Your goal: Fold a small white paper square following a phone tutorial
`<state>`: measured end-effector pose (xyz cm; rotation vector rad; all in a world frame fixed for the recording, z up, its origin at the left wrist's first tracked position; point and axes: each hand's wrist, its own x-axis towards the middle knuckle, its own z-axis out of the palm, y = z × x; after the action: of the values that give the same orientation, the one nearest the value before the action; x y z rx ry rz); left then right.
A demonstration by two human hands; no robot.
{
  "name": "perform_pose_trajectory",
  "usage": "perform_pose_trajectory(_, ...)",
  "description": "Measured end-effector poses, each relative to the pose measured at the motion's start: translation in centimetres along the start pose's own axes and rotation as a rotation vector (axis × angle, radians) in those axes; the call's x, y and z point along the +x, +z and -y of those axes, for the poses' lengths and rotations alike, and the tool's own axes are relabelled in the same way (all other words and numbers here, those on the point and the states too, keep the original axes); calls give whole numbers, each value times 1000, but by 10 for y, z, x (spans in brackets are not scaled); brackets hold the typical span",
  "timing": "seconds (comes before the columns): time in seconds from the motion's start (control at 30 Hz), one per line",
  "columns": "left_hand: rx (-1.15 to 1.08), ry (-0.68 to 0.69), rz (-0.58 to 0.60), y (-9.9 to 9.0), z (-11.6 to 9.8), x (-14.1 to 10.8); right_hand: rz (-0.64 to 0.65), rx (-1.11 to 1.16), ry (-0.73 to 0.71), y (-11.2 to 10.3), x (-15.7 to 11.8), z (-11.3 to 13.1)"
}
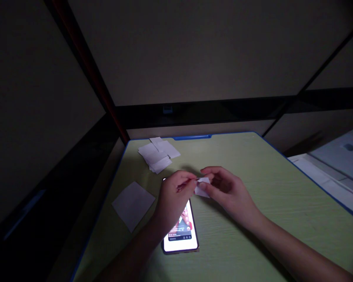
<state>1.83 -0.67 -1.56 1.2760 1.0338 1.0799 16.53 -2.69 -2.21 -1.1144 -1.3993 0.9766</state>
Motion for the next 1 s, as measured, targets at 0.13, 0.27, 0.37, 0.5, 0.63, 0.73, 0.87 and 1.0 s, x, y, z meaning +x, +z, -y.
perform_pose_trajectory(0.13,28,2,-40,-1,-1,1,128,10,98,-5,2,6)
perform_pose_trajectory(0.27,45,-9,-111,-4,-4,2,156,36,62,-5,1,6)
perform_pose_trajectory(0.37,-15,-46,-93,-4,-4,3,111,37,56,-1,0,3)
perform_pose_trajectory(0.5,26,-30,12,-2,-1,0,71,25,93,1,1,-2)
perform_pose_trajectory(0.63,211,153,17,-4,3,-4,64,-21,130,-5,4,-2)
perform_pose_trajectory(0.73,365,274,-2,-7,4,-5,54,-30,157,-7,5,1)
perform_pose_trajectory(0.87,506,397,-8,-10,3,-5,61,-28,177,-6,4,2)
perform_pose_trajectory(1.0,545,466,31,-11,-1,-6,77,-40,164,-5,3,1)
